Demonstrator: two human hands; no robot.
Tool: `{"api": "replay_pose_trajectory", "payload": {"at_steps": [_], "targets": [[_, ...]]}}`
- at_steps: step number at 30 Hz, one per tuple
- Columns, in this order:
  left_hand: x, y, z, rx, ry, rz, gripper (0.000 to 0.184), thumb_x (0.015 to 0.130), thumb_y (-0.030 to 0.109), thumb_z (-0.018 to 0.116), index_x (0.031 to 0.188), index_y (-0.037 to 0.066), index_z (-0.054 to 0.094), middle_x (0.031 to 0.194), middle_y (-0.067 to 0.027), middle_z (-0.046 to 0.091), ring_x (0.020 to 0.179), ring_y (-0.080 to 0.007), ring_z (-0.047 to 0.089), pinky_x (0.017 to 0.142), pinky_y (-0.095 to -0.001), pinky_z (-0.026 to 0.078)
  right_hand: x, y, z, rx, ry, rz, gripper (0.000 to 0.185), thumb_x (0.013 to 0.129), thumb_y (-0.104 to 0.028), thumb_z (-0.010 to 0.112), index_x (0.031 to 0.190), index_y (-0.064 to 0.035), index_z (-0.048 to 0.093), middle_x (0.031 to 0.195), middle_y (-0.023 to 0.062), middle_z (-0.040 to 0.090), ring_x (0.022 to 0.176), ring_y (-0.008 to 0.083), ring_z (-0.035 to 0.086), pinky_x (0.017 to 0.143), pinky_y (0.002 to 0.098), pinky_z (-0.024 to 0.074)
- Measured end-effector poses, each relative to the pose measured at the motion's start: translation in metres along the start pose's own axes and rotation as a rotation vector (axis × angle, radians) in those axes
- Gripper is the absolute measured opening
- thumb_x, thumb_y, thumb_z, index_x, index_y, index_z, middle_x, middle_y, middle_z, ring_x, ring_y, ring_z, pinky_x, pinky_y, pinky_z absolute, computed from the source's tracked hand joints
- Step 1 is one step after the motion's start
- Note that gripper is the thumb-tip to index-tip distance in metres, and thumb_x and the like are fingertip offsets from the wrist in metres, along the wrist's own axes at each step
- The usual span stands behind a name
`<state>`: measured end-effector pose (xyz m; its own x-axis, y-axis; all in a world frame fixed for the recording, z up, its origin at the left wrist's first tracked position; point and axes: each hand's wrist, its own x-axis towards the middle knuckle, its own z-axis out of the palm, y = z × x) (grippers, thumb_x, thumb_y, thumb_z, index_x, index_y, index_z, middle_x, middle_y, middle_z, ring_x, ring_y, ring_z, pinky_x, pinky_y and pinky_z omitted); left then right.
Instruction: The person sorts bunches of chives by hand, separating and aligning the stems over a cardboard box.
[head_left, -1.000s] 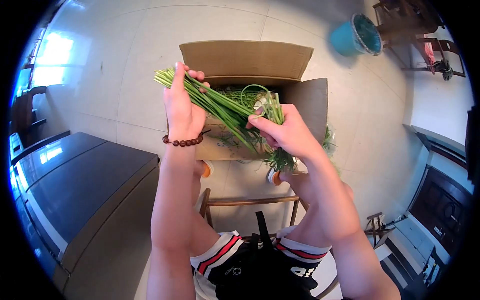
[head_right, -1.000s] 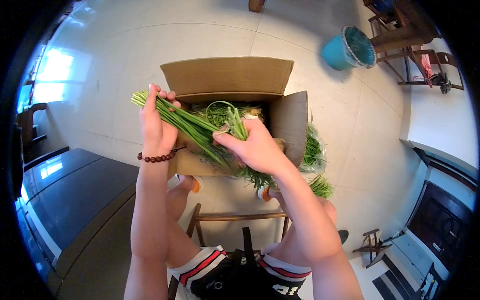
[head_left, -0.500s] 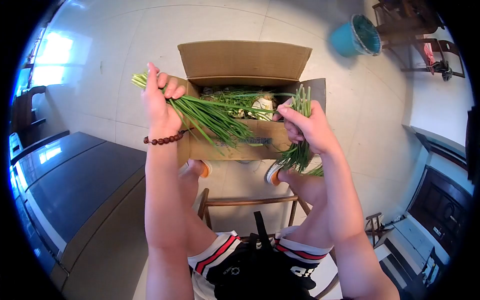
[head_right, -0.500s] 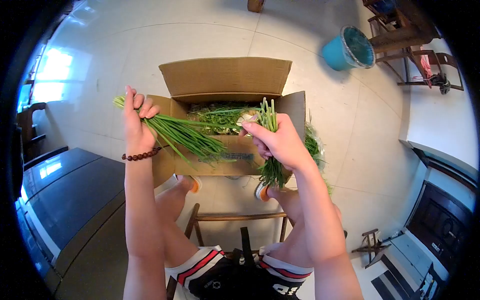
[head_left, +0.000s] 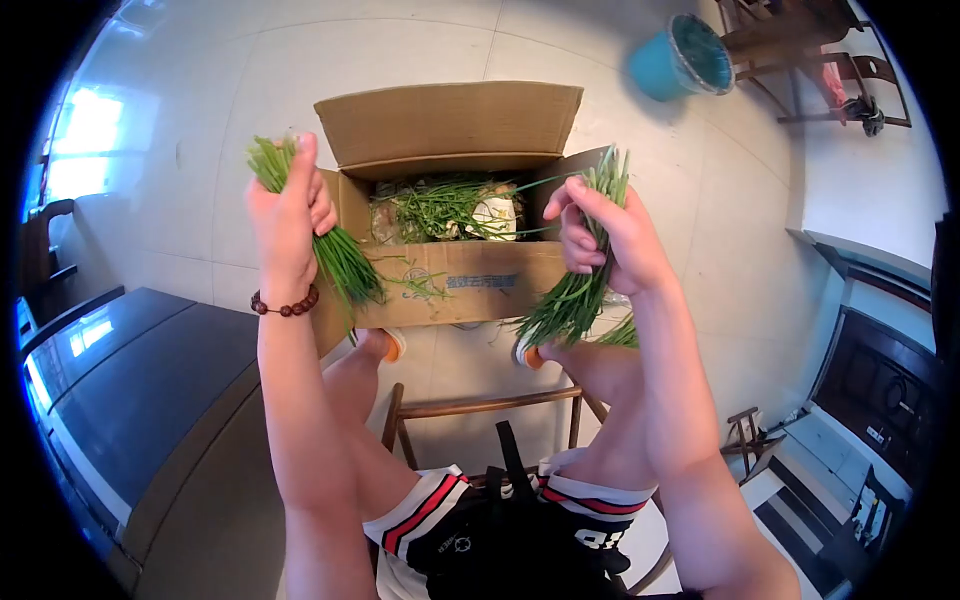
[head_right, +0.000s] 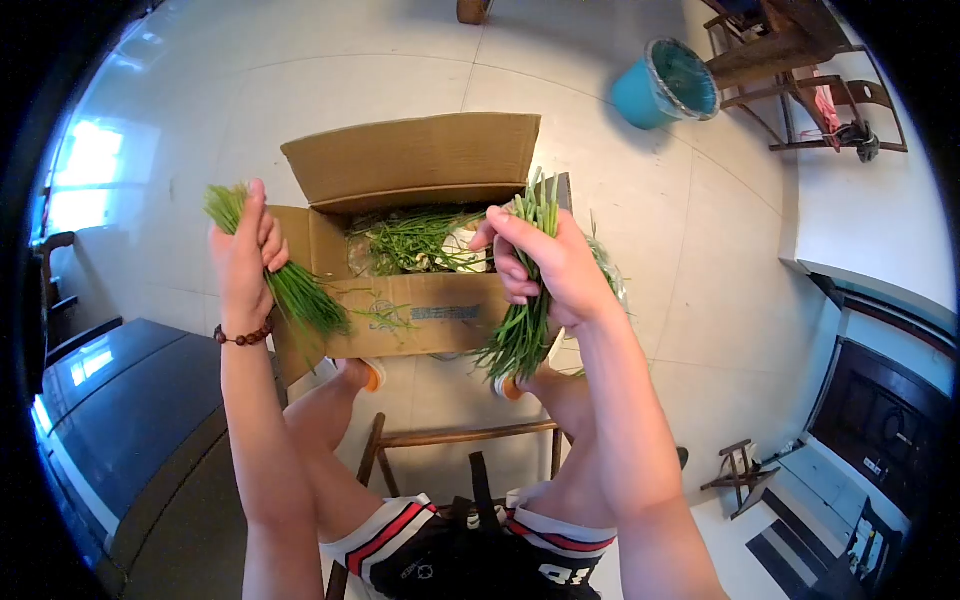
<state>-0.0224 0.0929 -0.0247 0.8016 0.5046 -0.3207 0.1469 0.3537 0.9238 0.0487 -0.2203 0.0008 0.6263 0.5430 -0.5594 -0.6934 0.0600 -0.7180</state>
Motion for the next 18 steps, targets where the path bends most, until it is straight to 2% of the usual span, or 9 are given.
{"api": "replay_pose_trajectory", "payload": {"at_steps": [2,4,6,8,9,10,13,18], "targets": [[-0.007,-0.004,0.009,0.059,-0.05,-0.019,0.021,0.098,0.024,0.07,0.091,0.008,0.06,0.06,0.0074,0.04,0.046,-0.0023,0.034,0.041,-0.0224,0.025,0.001,0.0,0.003,0.014,-0.013,0.003,0.034,0.101,-0.033,0.063,0.092,0.0005,0.066,0.058,-0.0033,0.042,0.046,0.0068,0.037,0.044,0.0246,0.0311],[-0.02,-0.01,0.031,0.126,-0.19,-0.036,0.015,0.094,0.02,0.074,0.098,0.006,0.068,0.062,0.0075,0.048,0.048,-0.0009,0.04,0.043,-0.0212,0.028,0.003,0.003,0.01,0.032,-0.031,0.01,0.035,0.101,-0.034,0.063,0.093,0.0004,0.066,0.058,-0.0033,0.042,0.046,0.0066,0.037,0.044,0.0244,0.0307],[-0.032,-0.012,0.049,0.22,-0.329,-0.018,0.015,0.091,0.016,0.076,0.102,0.005,0.072,0.069,0.008,0.056,0.056,-0.0001,0.046,0.049,-0.02,0.034,0.006,0.006,0.019,-0.057,-0.048,0.04,0.034,0.101,-0.033,0.063,0.092,-0.0007,0.067,0.057,-0.0037,0.042,0.045,0.0063,0.037,0.043,0.0242,0.0299],[-0.039,-0.017,0.062,0.266,-0.437,0.05,0.02,0.092,0.011,0.075,0.11,0.003,0.07,0.066,0.0092,0.05,0.05,0.0005,0.04,0.044,-0.0203,0.028,0.01,0.011,0.026,-0.077,-0.058,0.05,0.032,0.1,-0.032,0.065,0.091,-0.0017,0.067,0.056,-0.0038,0.043,0.046,0.006,0.038,0.043,0.0245,0.0289],[-0.042,-0.013,0.065,0.288,-0.493,0.056,0.021,0.091,0.01,0.076,0.11,0.002,0.072,0.068,0.0088,0.055,0.056,-0.0004,0.047,0.051,-0.0191,0.037,0.011,0.012,0.03,-0.09,-0.067,0.054,0.03,0.099,-0.031,0.066,0.091,-0.0022,0.067,0.056,-0.0037,0.044,0.046,0.006,0.039,0.043,0.0246,0.0285],[-0.044,-0.014,0.068,0.287,-0.492,0.056,0.021,0.091,0.01,0.076,0.11,0.002,0.072,0.068,0.0088,0.055,0.056,-0.0004,0.047,0.051,-0.0191,0.037,0.013,0.014,0.033,-0.103,-0.076,0.058,0.028,0.099,-0.029,0.067,0.09,-0.0028,0.067,0.056,-0.0037,0.045,0.046,0.006,0.04,0.043,0.0247,0.0281],[-0.046,-0.015,0.067,0.259,-0.552,0.002,0.018,0.09,0.008,0.076,0.107,0.002,0.073,0.075,0.0071,0.062,0.071,-0.0021,0.057,0.069,-0.0195,0.049,0.019,0.021,0.041,-0.114,-0.055,0.061,0.026,0.098,-0.028,0.068,0.088,-0.0037,0.067,0.058,-0.0036,0.047,0.048,0.0058,0.041,0.044,0.0244,0.0285],[-0.041,-0.023,0.056,0.195,-0.467,0.03,0.014,0.094,0.011,0.073,0.103,0.0,0.072,0.079,0.0035,0.066,0.064,-0.0007,0.054,0.059,-0.0193,0.044,0.021,0.019,0.055,-0.216,-0.049,0.088,0.026,0.098,-0.027,0.068,0.089,-0.0035,0.067,0.059,-0.0039,0.048,0.05,0.0055,0.042,0.046,0.0244,0.03]]}}
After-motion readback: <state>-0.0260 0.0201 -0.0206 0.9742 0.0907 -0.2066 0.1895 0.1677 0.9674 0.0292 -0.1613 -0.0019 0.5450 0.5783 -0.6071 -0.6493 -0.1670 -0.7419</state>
